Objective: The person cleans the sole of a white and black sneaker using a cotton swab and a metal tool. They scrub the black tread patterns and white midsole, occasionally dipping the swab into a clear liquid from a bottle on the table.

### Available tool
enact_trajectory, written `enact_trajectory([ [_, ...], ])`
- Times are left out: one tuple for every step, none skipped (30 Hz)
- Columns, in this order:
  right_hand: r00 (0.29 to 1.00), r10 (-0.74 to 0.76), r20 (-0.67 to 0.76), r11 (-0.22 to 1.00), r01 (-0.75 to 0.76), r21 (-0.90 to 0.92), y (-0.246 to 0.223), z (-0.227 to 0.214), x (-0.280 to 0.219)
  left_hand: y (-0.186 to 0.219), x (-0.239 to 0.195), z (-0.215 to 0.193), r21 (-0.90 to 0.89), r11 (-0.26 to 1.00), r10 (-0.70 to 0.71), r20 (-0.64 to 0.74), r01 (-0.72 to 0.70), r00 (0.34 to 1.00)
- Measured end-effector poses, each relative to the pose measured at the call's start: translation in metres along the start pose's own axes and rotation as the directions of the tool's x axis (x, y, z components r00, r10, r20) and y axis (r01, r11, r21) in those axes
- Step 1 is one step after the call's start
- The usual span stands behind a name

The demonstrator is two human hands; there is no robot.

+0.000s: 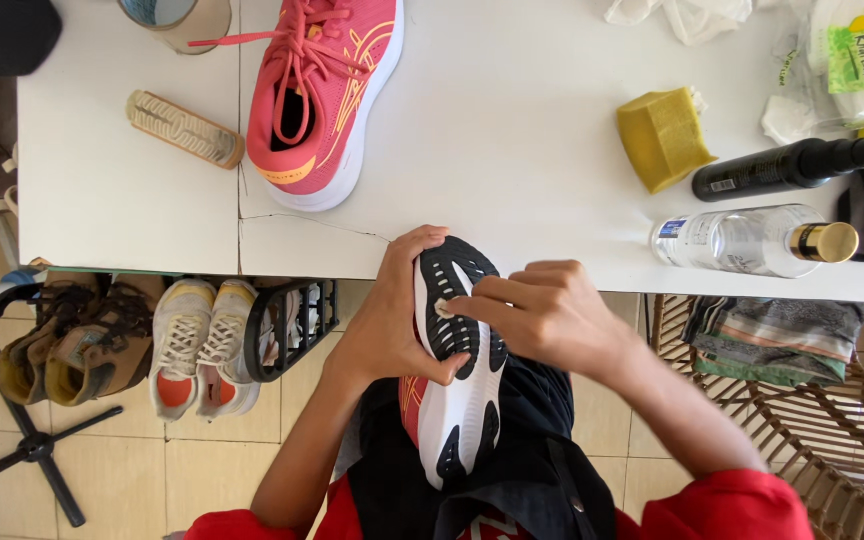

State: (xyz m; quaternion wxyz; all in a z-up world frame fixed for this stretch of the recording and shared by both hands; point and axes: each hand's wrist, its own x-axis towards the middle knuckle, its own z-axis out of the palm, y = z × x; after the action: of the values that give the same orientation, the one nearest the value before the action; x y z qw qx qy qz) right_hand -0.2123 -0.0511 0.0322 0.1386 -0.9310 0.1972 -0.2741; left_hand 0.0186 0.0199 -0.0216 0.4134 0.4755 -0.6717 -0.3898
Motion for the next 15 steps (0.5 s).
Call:
enact_trajectory([
  [1.000, 0.000, -0.002, 1.000, 0.000, 0.004, 0.002, 0.002, 0.002, -0.002, 0.000, -0.002, 0.003, 1.000, -0.003, 0.001, 0.003, 1.000],
  [0.998, -0.060, 0.016, 0.997, 0.061, -0.037, 0.004, 0.002, 0.003, -0.004, 0.000, -0.002, -0.008, 1.000, -0.008, 0.000, 0.008, 1.000],
  [0.992, -0.119, 0.036, 0.990, 0.122, -0.076, 0.007, 0.003, 0.004, -0.006, 0.000, -0.002, -0.018, 1.000, -0.014, 0.000, 0.014, 1.000],
  [0.992, -0.123, 0.032, 0.989, 0.125, -0.078, 0.002, -0.004, 0.007, -0.006, 0.002, -0.002, -0.013, 1.000, -0.010, -0.001, 0.010, 1.000],
  [0.991, -0.123, 0.053, 0.978, 0.130, -0.161, -0.003, -0.010, 0.010, -0.006, 0.004, -0.002, 0.000, 1.000, -0.004, -0.001, 0.004, 1.000],
  [0.990, -0.118, 0.082, 0.962, 0.134, -0.237, -0.010, -0.018, 0.010, -0.005, 0.002, 0.001, 0.006, 1.000, -0.006, -0.002, 0.006, 1.000],
  [0.989, -0.119, 0.085, 0.963, 0.136, -0.233, -0.011, -0.025, 0.008, -0.004, -0.001, 0.003, 0.004, 1.000, -0.010, -0.004, 0.010, 1.000],
  [0.989, -0.117, 0.088, 0.957, 0.136, -0.256, -0.008, -0.030, 0.009, -0.005, 0.000, 0.002, -0.002, 1.000, 0.013, -0.008, -0.013, 1.000],
  [0.989, -0.116, 0.091, 0.950, 0.137, -0.279, -0.006, -0.036, 0.011, -0.006, 0.001, 0.000, -0.008, 0.999, 0.035, -0.011, -0.036, 0.999],
  [0.989, -0.114, 0.088, 0.950, 0.135, -0.283, -0.006, -0.033, 0.011, -0.005, 0.002, -0.001, -0.007, 0.999, 0.039, -0.008, -0.039, 0.999],
  [0.996, -0.075, 0.046, 0.978, 0.083, -0.190, -0.005, -0.030, 0.011, -0.006, 0.002, -0.003, -0.025, 0.999, 0.031, -0.003, -0.031, 1.000],
  [0.999, -0.035, 0.014, 0.996, 0.036, -0.087, -0.004, -0.026, 0.009, -0.005, 0.000, -0.002, -0.045, 0.999, 0.016, -0.004, -0.016, 1.000],
  [0.999, -0.037, 0.018, 0.996, 0.038, -0.084, -0.004, -0.020, 0.005, -0.006, 0.000, -0.001, -0.046, 0.999, 0.012, -0.007, -0.013, 1.000],
  [0.999, -0.036, -0.001, 0.998, 0.036, -0.059, -0.004, -0.013, 0.002, -0.006, 0.000, -0.001, -0.058, 0.998, 0.007, -0.005, -0.007, 1.000],
  [0.999, -0.035, -0.021, 0.999, 0.034, -0.034, -0.004, -0.006, -0.001, -0.006, 0.000, -0.001, -0.071, 0.998, 0.001, -0.003, -0.002, 1.000],
])
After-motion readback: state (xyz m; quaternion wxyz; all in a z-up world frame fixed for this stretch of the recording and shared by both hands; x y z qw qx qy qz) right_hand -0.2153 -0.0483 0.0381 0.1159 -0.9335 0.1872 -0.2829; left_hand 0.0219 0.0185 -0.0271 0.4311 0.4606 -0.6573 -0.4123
